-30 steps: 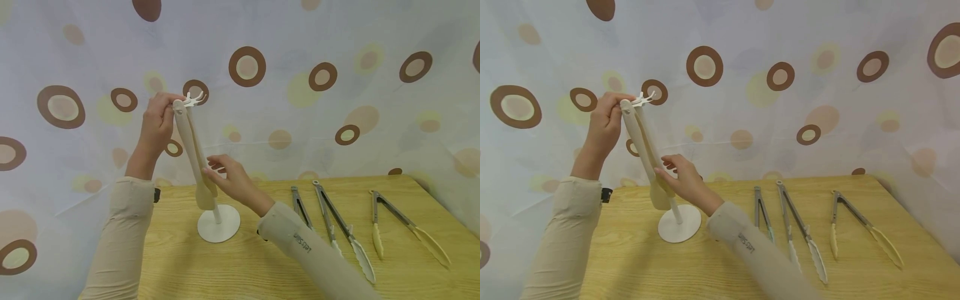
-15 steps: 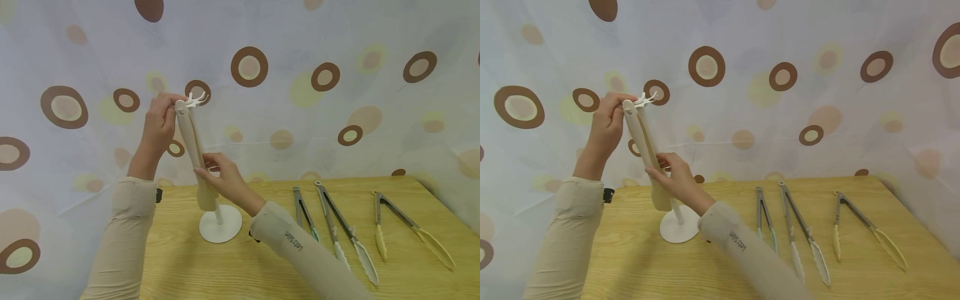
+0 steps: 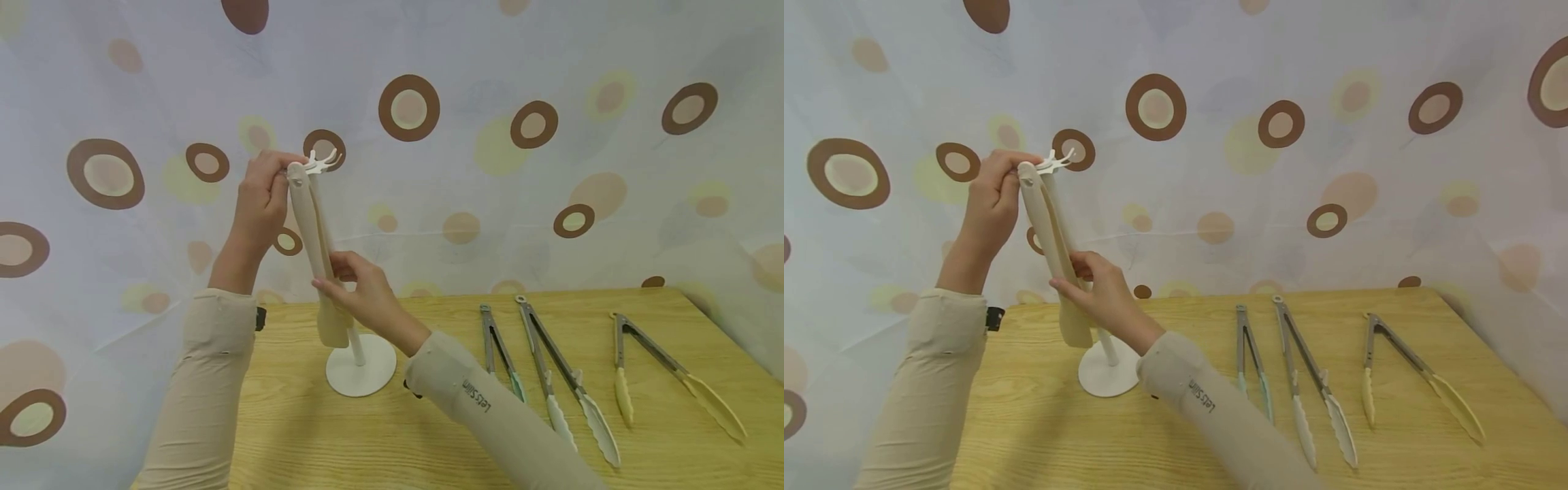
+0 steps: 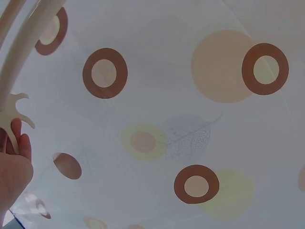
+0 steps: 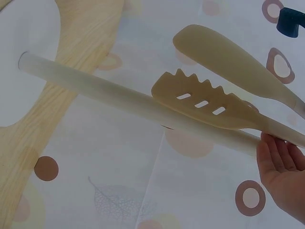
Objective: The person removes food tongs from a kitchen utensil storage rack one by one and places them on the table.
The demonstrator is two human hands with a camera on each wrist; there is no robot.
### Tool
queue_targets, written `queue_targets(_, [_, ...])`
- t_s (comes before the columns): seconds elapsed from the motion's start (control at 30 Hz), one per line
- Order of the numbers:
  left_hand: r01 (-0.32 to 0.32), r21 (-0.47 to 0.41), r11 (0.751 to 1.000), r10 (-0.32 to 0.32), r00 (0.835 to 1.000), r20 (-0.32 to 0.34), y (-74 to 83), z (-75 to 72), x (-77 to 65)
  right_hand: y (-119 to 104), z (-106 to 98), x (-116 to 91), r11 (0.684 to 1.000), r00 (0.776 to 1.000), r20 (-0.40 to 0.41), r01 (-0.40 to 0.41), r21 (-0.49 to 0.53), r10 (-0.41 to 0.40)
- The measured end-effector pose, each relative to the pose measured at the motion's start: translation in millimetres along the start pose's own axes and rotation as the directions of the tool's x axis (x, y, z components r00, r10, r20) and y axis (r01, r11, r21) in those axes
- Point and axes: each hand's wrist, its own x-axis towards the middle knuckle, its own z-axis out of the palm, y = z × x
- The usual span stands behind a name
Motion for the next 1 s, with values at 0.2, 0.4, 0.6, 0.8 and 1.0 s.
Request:
queue_targets(0.2, [-0.029, -0.002, 1.0, 0.029, 1.0, 0.002, 1.1, -0.1, 0.1, -0.2, -1.1, -2.5, 1.0, 1.0, 0.001, 0.022, -0.005, -0.022])
queue_targets(0.4, [-0.037, 0.006, 0.999, 0.037, 0.999, 0.006, 0.9, 0.0, 0.1, -1.0, -2.2, -3.9, 0.999, 0.999, 0.007, 0.037, -0.004, -0.037])
queue_targets(0.6, [-0.029, 0.004, 1.0, 0.029, 1.0, 0.007, 0.2, 0.5, 0.2, -4.5, -3.0, -5.1, 0.999, 0.999, 0.01, 0.052, 0.002, -0.052])
queue_targets(0.8, [-0.036, 0.012, 0.999, 0.036, 0.999, 0.009, -0.2, 0.2, 0.2, -5.3, -3.4, -5.8, 0.998, 0.998, 0.009, 0.067, -0.003, -0.067])
queue_targets(1.0, [-0.031, 0.003, 1.0, 0.031, 1.0, 0.005, -1.2, 0.7, 0.5, -7.1, -5.0, -6.8, 0.996, 0.996, 0.011, 0.09, -0.006, -0.09])
